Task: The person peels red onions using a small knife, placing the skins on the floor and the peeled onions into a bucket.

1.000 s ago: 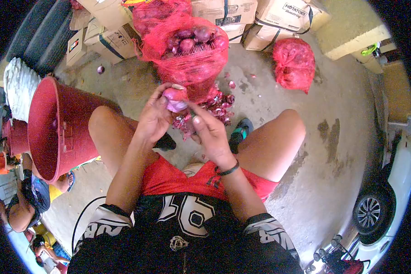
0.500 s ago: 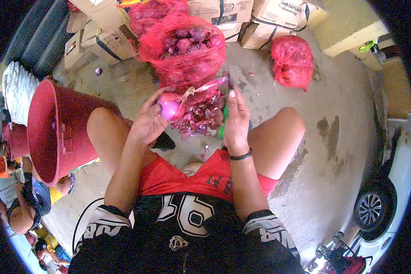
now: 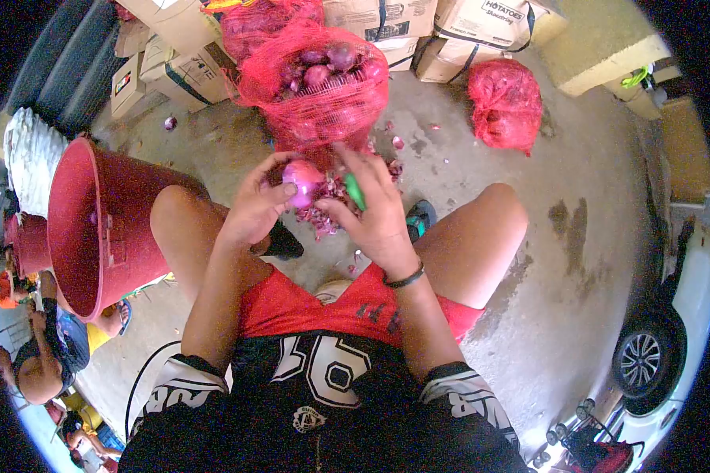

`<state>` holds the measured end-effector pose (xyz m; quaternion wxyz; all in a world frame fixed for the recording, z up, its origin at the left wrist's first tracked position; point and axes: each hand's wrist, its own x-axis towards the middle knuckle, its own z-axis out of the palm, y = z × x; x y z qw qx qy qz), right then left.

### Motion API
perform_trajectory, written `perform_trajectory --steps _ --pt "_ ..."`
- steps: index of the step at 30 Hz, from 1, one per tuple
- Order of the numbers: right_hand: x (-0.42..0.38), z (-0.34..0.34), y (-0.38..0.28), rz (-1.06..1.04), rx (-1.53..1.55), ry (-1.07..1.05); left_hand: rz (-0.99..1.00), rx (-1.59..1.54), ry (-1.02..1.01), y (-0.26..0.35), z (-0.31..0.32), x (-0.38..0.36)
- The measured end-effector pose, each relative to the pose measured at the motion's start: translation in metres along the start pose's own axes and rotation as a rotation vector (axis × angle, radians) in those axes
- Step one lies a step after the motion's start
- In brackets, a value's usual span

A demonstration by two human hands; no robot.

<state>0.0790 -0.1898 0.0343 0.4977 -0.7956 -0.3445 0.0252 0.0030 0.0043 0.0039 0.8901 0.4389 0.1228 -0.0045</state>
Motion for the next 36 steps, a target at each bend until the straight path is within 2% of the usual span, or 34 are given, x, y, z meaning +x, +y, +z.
perform_trajectory --steps 1,8,11,13,17,20,23,26,32,36 --pt "0.001 0.0 0.0 -0.088 -0.041 -0.031 -0.008 0.033 -0.013 0.0 0.001 0.0" --pt "-0.002 0.007 0.01 -0.092 0.014 0.074 0.01 0.153 -0.09 -0.003 0.0 0.002" --pt "-0.008 0.014 0.009 0.144 0.099 0.083 0.011 0.225 -0.108 0.0 0.006 0.001" --pt "-0.013 0.022 0.013 0.226 0.157 0.1 0.012 0.345 -0.123 0.003 0.009 0.0" --pt "-0.015 0.02 0.005 0.435 0.217 0.048 0.036 0.332 -0.126 0.002 0.013 -0.001" --pt "-0.014 0.017 0.001 0.287 0.152 0.058 0.04 0.31 -0.122 0.001 0.009 0.0" --pt "-0.009 0.009 0.007 -0.117 -0.09 0.047 0.022 0.338 -0.112 0.003 0.007 0.0" --pt "-0.009 0.008 0.006 -0.085 -0.153 0.018 0.006 0.384 -0.11 0.003 0.006 0.0" --pt "-0.016 0.024 0.004 0.216 -0.135 0.076 0.004 0.586 -0.145 0.005 0.007 0.006" --pt "-0.014 0.026 0.005 0.263 -0.095 0.123 0.009 0.726 -0.179 0.008 0.008 0.01"
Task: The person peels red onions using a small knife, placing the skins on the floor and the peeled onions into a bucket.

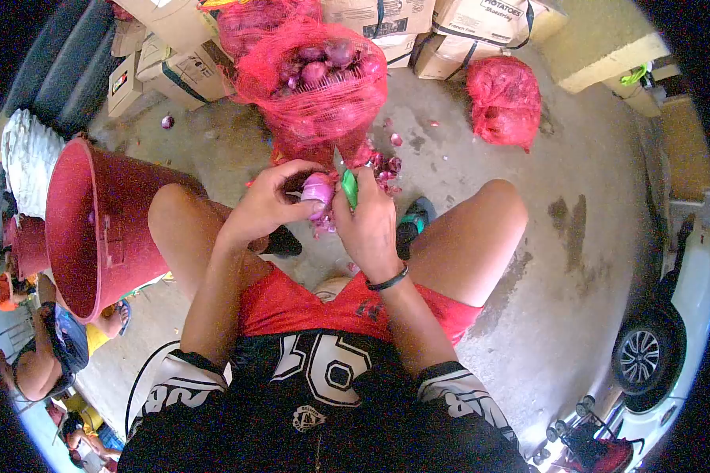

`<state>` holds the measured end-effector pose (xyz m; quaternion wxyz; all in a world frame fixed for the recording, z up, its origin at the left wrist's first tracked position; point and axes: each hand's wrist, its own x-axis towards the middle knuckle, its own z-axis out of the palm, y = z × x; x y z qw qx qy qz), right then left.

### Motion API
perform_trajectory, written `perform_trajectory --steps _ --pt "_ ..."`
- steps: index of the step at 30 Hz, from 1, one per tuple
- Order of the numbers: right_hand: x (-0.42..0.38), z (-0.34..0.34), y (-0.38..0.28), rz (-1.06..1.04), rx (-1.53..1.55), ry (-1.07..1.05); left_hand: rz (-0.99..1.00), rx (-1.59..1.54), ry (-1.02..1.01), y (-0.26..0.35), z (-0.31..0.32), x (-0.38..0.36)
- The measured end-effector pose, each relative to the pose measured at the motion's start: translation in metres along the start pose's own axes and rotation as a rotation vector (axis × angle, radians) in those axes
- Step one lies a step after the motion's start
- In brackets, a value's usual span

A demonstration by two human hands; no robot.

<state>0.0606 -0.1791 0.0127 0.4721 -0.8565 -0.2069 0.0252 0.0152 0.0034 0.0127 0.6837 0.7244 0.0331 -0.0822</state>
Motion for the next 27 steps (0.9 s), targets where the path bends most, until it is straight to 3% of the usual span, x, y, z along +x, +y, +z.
perform_trajectory --steps 2,5,8,20,23,27 --pt "0.0 0.0 0.002 0.024 0.0 -0.026 -0.007 0.003 0.001 0.0 -0.001 -0.001" --pt "0.003 -0.005 0.008 -0.062 0.111 -0.095 -0.004 -0.025 0.022 -0.003 -0.003 -0.003" --pt "0.004 -0.013 0.005 -0.223 0.003 -0.118 -0.003 -0.018 0.034 -0.006 -0.003 -0.006" --pt "0.005 -0.001 0.007 0.132 0.022 -0.066 -0.027 0.159 -0.081 0.01 -0.002 -0.003" --pt "0.005 0.003 0.019 0.102 0.134 -0.05 0.045 0.156 -0.102 0.003 -0.005 -0.002" --pt "0.007 -0.006 0.016 0.137 0.403 -0.21 0.105 0.052 -0.077 0.01 -0.009 -0.006"
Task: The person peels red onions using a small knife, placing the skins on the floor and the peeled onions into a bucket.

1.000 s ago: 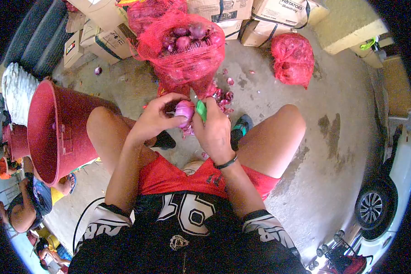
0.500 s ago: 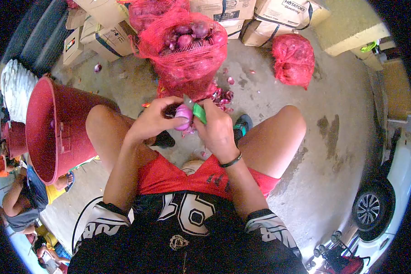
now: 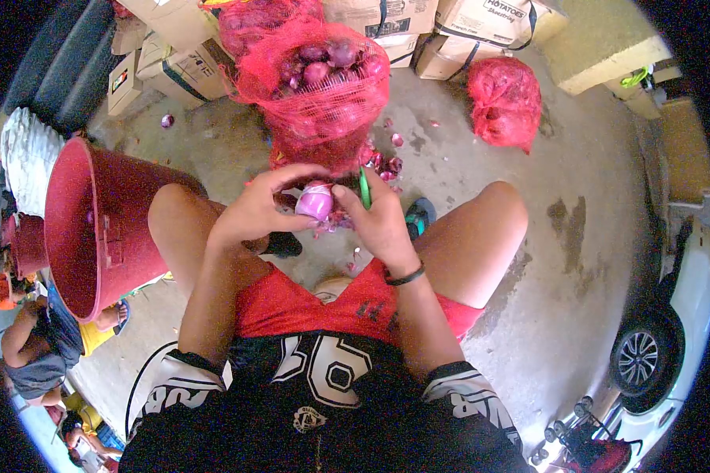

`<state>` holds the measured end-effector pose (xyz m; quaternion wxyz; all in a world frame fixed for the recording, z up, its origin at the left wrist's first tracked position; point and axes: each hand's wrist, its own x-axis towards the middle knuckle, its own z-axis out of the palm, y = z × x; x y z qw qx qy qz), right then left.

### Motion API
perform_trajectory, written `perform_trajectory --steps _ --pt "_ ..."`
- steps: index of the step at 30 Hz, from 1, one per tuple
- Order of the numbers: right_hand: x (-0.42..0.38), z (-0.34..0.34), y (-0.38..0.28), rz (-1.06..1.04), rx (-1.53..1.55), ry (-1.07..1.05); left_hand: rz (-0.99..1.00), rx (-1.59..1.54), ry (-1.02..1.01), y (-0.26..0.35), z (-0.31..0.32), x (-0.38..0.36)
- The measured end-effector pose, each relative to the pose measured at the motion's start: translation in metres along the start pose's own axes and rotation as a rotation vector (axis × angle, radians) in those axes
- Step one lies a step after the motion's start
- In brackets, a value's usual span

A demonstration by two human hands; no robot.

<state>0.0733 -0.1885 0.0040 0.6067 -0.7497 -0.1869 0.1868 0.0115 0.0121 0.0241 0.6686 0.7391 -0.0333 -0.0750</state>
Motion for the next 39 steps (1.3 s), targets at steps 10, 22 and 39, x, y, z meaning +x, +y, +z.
perform_trajectory --steps 10,22,39 --pt "0.004 -0.009 0.004 -0.07 -0.057 -0.117 -0.375 -0.304 0.031 -0.019 0.012 0.001" --pt "0.0 -0.018 -0.017 -0.259 -0.4 -0.109 -0.291 -0.006 0.026 -0.014 0.01 0.002" --pt "0.014 -0.026 0.002 0.09 -0.152 0.101 -0.095 -0.424 0.032 -0.023 0.015 -0.009"
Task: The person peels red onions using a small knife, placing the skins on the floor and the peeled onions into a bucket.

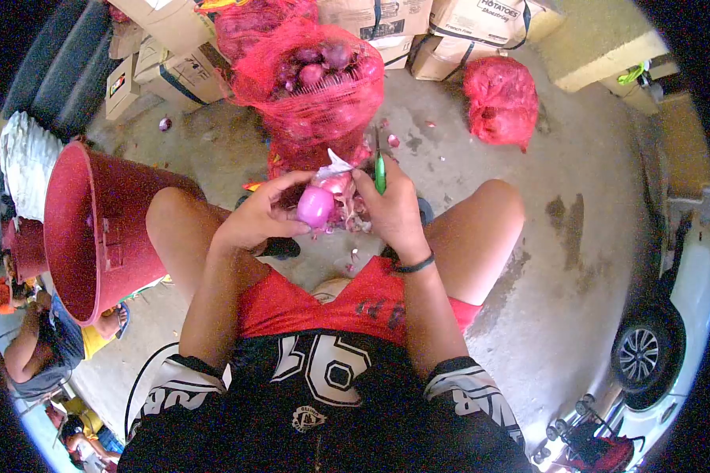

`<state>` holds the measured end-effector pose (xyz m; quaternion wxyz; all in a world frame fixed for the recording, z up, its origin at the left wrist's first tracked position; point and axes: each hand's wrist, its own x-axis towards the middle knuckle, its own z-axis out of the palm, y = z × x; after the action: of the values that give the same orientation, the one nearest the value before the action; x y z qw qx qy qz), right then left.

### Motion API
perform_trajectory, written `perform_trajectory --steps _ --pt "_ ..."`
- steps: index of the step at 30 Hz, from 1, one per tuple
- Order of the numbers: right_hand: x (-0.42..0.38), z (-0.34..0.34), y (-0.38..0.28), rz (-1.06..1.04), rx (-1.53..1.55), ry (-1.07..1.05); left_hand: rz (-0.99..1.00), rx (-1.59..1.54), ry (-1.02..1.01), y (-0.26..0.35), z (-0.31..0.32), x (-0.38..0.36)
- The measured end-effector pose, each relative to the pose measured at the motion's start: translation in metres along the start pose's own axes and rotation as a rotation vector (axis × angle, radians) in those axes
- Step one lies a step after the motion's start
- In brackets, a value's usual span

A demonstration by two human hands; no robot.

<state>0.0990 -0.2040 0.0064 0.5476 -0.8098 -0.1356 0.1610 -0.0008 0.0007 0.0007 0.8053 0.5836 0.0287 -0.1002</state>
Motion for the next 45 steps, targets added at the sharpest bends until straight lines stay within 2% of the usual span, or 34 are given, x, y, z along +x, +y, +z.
perform_trajectory --steps 1,3,5,7,8,11,12,15,17,18,21,27,29,31,35,38,39,43,45 --pt "0.0 0.001 -0.003 0.052 0.077 -0.024 -0.04 -0.041 0.007 0.008 0.0 -0.001" --pt "-0.006 0.001 -0.018 0.011 0.245 -0.057 -0.08 -0.06 0.054 0.012 -0.001 -0.001" --pt "-0.008 0.004 -0.021 -0.076 0.262 -0.068 -0.074 -0.02 0.118 0.007 0.0 0.005" --pt "-0.009 0.009 -0.019 -0.207 0.128 -0.068 -0.03 0.009 0.087 0.003 0.001 0.008" --pt "-0.012 0.005 -0.022 -0.185 0.068 -0.086 -0.007 0.023 0.071 0.002 0.002 0.009" --pt "-0.004 0.002 -0.012 -0.055 -0.055 0.067 0.001 0.03 0.0 0.006 0.005 0.006" --pt "0.0 0.004 -0.006 -0.069 0.034 0.11 0.022 -0.008 -0.02 0.006 0.006 0.005" --pt "0.002 0.004 0.003 -0.153 0.035 0.181 0.092 -0.107 -0.08 0.005 0.009 0.007" --pt "0.004 0.003 0.009 -0.093 0.033 0.214 0.142 -0.152 -0.093 0.001 0.006 0.006" --pt "0.005 0.003 0.01 -0.065 0.034 0.229 0.123 -0.242 -0.092 0.0 0.006 0.005" --pt "0.003 -0.002 0.006 -0.154 -0.056 0.263 0.067 -0.445 -0.078 0.001 0.004 0.003" --pt "0.004 -0.016 0.003 -0.108 0.19 0.358 0.056 -0.657 -0.043 -0.001 -0.006 0.004" --pt "0.005 -0.021 0.009 -0.085 0.062 0.272 0.095 -0.691 -0.003 0.003 -0.003 0.005" --pt "0.0 -0.021 0.004 -0.081 -0.169 0.131 0.108 -0.63 0.047 0.004 -0.002 0.007" --pt "-0.013 0.005 -0.012 -0.301 -0.09 0.102 0.191 -0.388 0.152 -0.006 -0.002 0.011" --pt "-0.011 0.016 -0.021 -0.486 -0.093 0.103 0.179 -0.178 0.146 -0.007 -0.001 0.011" --pt "-0.009 0.017 -0.02 -0.556 -0.107 0.106 0.174 -0.193 0.13 -0.005 0.001 0.01" --pt "-0.011 0.015 -0.019 -0.286 -0.082 0.084 0.138 -0.319 0.048 -0.002 0.004 0.006" --pt "-0.009 0.013 -0.012 -0.249 -0.072 0.114 0.123 -0.416 0.012 -0.003 0.004 0.005"
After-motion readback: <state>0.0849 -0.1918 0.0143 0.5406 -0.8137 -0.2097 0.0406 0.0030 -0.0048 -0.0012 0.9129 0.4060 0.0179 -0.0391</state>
